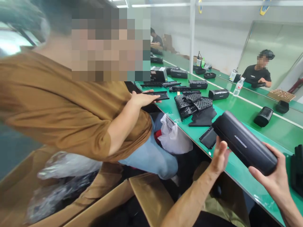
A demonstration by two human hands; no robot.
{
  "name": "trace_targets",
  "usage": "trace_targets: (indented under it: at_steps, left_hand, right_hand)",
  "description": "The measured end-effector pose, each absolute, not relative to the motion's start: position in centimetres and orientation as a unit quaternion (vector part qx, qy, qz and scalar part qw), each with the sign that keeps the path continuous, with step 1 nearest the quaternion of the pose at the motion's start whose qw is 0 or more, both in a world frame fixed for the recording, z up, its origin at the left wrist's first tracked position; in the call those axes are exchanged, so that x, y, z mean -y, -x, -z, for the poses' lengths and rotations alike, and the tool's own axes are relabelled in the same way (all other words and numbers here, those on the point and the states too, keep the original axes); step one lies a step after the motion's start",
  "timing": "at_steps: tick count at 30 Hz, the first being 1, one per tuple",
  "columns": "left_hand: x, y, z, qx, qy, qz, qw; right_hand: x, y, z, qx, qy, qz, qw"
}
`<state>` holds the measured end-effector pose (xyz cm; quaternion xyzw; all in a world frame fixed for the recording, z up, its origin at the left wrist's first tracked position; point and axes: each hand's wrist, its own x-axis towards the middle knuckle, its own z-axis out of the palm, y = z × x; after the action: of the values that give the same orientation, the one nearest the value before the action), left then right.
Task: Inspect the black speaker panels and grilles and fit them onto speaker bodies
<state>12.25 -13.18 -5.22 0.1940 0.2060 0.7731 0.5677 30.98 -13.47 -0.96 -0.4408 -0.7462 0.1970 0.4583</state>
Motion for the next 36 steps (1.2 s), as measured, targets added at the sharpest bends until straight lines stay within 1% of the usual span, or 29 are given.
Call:
trace_targets:
  at_steps: [2, 4, 7, 9, 12, 17, 19, 21, 24, 26, 28, 30, 31, 33, 35, 36]
  left_hand:
    - [13.1, -8.2, 4.4, -0.237, -0.29, -0.769, 0.518]
    - [13.1, -4.5, 2.5, -0.258, -0.407, -0.731, 0.484]
    - [13.5, -1.4, -1.0, -0.278, -0.545, -0.625, 0.485]
    - [13.8, -1.1, -2.5, -0.293, -0.572, -0.592, 0.486]
    - [13.8, -1.9, -2.6, -0.303, -0.558, -0.604, 0.482]
    - [13.0, -3.7, 1.2, -0.279, -0.462, -0.687, 0.487]
    - [12.7, -5.3, 2.8, -0.249, -0.379, -0.738, 0.5]
    - [12.5, -7.9, 4.1, -0.214, -0.283, -0.765, 0.537]
    - [12.4, -12.0, 5.3, -0.163, -0.225, -0.714, 0.643]
    - [12.6, -13.0, 5.5, -0.162, -0.251, -0.669, 0.68]
    - [13.0, -11.7, 5.1, -0.208, -0.285, -0.679, 0.644]
    - [13.6, -9.0, 4.1, -0.269, -0.328, -0.711, 0.561]
    - [13.9, -7.6, 3.5, -0.293, -0.366, -0.711, 0.524]
    - [14.5, -5.8, 2.5, -0.339, -0.448, -0.672, 0.482]
    - [14.7, -5.4, 2.1, -0.378, -0.49, -0.628, 0.472]
    - [14.8, -5.6, 2.3, -0.391, -0.489, -0.62, 0.473]
  right_hand:
    - [13.4, -32.9, -0.1, 0.742, 0.465, -0.24, 0.419]
    - [13.3, -34.5, -0.6, 0.748, 0.464, -0.263, 0.395]
    - [13.3, -35.4, -0.6, 0.764, 0.443, -0.264, 0.388]
    - [13.2, -35.3, -0.4, 0.77, 0.434, -0.263, 0.387]
    - [12.9, -35.0, -0.8, 0.772, 0.425, -0.278, 0.383]
    - [10.7, -36.2, -1.8, 0.763, 0.417, -0.35, 0.348]
    - [9.9, -36.3, -0.6, 0.757, 0.398, -0.371, 0.362]
    - [9.4, -35.4, 1.6, 0.753, 0.386, -0.375, 0.379]
    - [8.9, -32.8, 4.2, 0.773, 0.412, -0.339, 0.345]
    - [8.7, -31.6, 3.8, 0.793, 0.404, -0.306, 0.337]
    - [8.6, -31.6, 1.6, 0.817, 0.373, -0.258, 0.357]
    - [8.4, -32.4, -1.2, 0.853, 0.349, -0.174, 0.346]
    - [8.4, -32.8, -2.4, 0.876, 0.341, -0.125, 0.316]
    - [8.1, -33.3, -4.0, 0.914, 0.328, -0.038, 0.234]
    - [7.8, -33.4, -4.4, 0.931, 0.319, -0.004, 0.175]
    - [7.8, -33.5, -4.2, 0.935, 0.315, -0.008, 0.164]
